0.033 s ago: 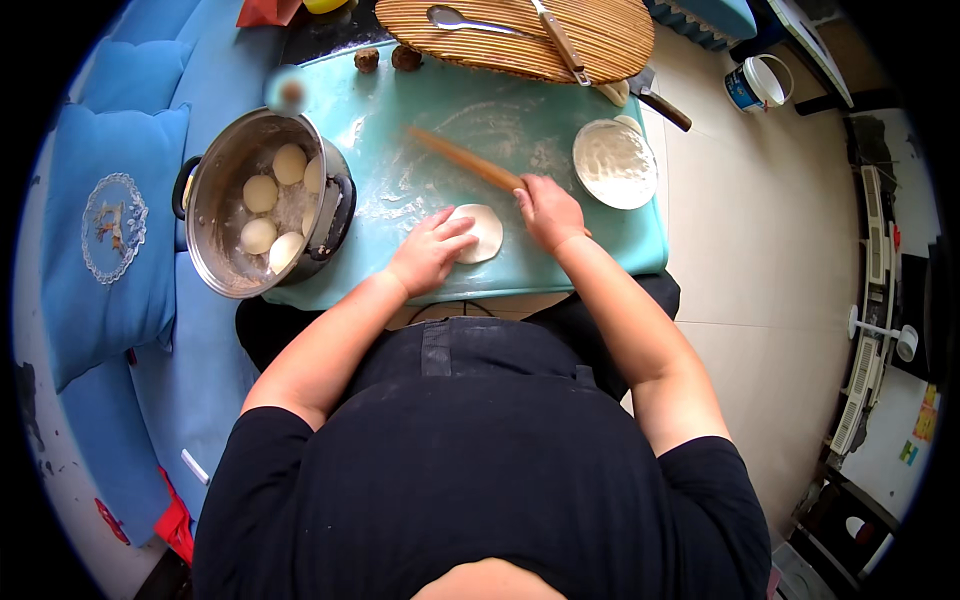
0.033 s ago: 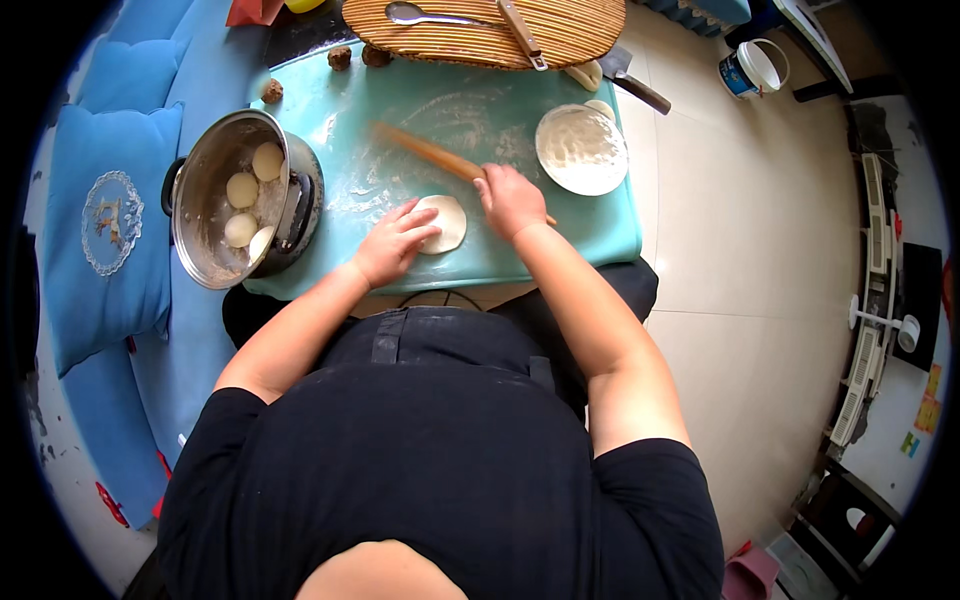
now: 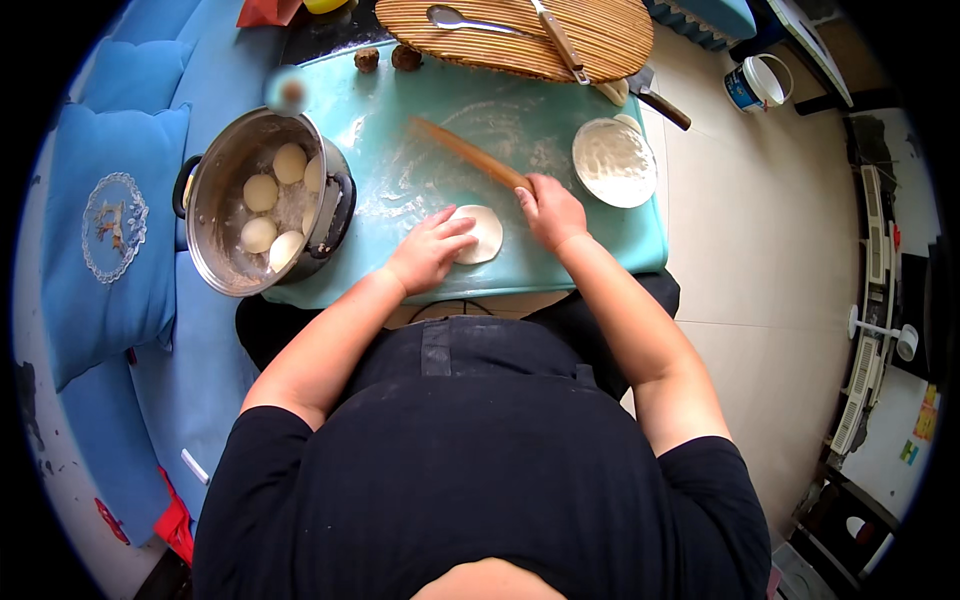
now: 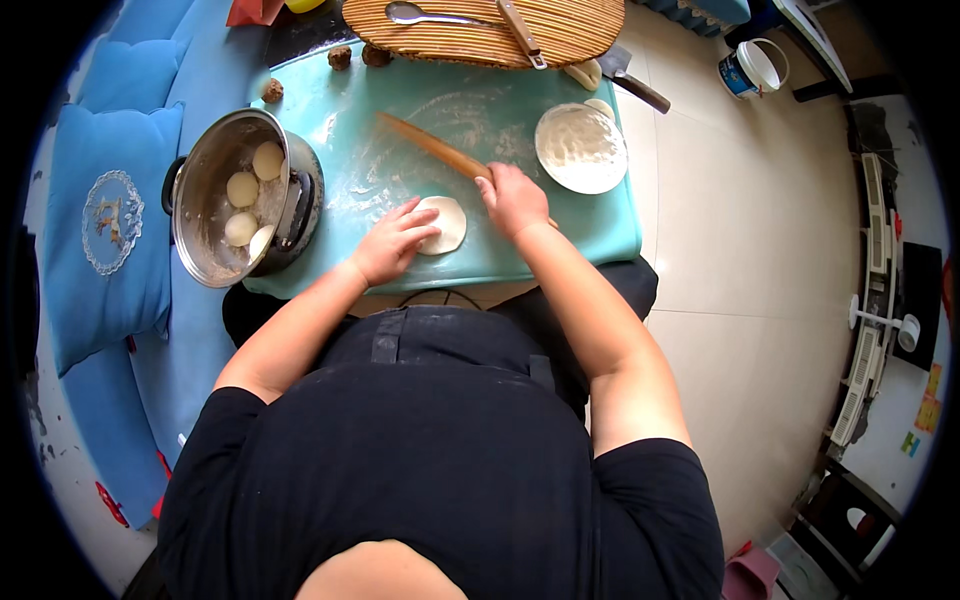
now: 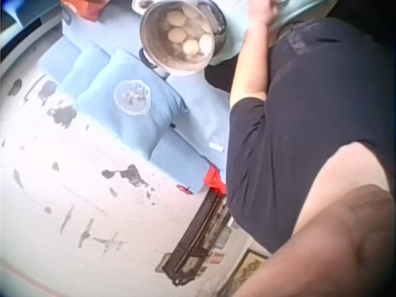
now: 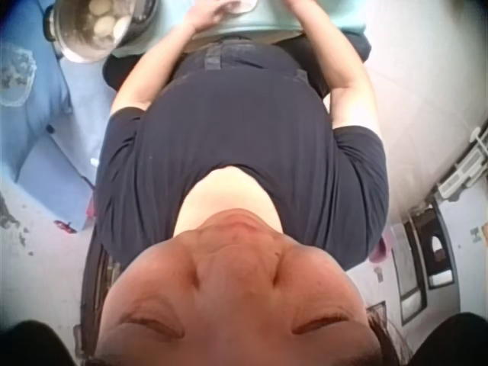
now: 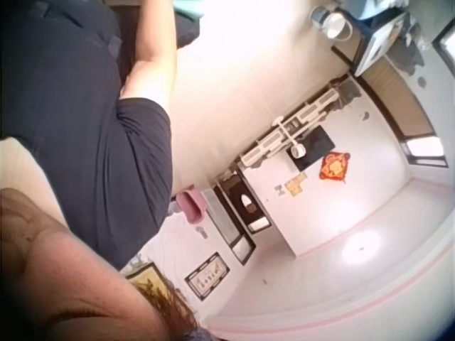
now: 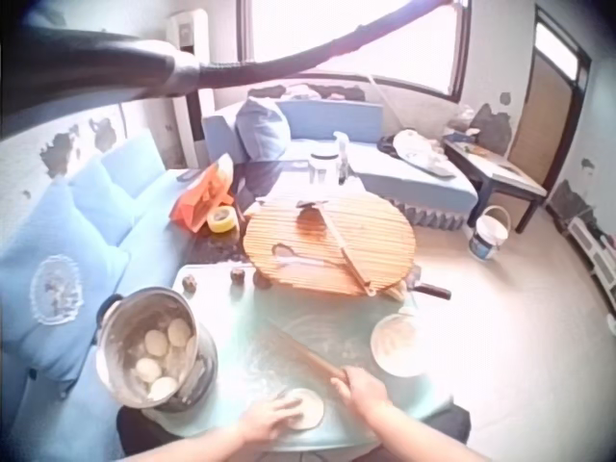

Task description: The person prepares dumplings by rolling out dough balls into flat circles using a rolling pin. They place a meat filling in the center of the dough, fold the edges to enclose the filling, and seal the dumpling. The finished dumplings are placed into a pot of water.

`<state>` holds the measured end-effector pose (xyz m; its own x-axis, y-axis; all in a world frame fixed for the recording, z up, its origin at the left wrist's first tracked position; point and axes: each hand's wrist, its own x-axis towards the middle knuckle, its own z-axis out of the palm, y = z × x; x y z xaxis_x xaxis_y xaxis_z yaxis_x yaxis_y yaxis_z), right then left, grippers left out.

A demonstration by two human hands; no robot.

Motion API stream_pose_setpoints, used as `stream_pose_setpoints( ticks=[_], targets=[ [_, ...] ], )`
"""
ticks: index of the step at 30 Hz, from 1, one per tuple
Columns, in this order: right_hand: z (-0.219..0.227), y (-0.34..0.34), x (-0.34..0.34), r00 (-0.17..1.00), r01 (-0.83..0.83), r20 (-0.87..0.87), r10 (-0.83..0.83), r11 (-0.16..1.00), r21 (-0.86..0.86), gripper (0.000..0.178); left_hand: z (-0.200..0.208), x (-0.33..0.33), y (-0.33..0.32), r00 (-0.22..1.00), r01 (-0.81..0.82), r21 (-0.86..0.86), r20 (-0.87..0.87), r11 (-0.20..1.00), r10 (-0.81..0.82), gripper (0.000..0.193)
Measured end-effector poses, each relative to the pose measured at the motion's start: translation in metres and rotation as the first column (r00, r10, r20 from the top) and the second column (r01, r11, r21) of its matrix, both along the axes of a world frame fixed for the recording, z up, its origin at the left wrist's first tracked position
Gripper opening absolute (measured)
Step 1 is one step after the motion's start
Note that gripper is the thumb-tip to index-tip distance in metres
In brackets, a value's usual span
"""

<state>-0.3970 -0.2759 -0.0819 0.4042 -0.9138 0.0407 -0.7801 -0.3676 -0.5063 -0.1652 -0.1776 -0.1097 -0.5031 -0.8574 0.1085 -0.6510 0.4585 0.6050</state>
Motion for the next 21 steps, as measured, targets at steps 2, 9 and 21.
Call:
stream_pose_setpoints(
  ticks=[2, 9, 21],
  targets=[
    [0.000, 0.005, -0.007, 1.000, 0.025, 0.010, -0.025, 0.999, -0.021, 0.027, 0.017, -0.001, 0.002, 0.989, -0.139, -0.143, 0.023, 0.980, 0.144, 0.039],
    [0.004, 0.022, -0.010, 0.921, -0.390, -0.076, 0.382, 0.902, -0.188, 0.023, 0.026, 0.003, -0.009, 0.842, -0.516, -0.304, -0.007, 0.801, 0.539, 0.036],
    [-0.003, -0.003, 0.010, 0.892, -0.369, -0.283, 0.351, 0.929, -0.010, 0.052, -0.006, 0.008, -0.021, 0.694, -0.511, -0.283, 0.421, 0.811, 0.584, 0.045]
  ],
)
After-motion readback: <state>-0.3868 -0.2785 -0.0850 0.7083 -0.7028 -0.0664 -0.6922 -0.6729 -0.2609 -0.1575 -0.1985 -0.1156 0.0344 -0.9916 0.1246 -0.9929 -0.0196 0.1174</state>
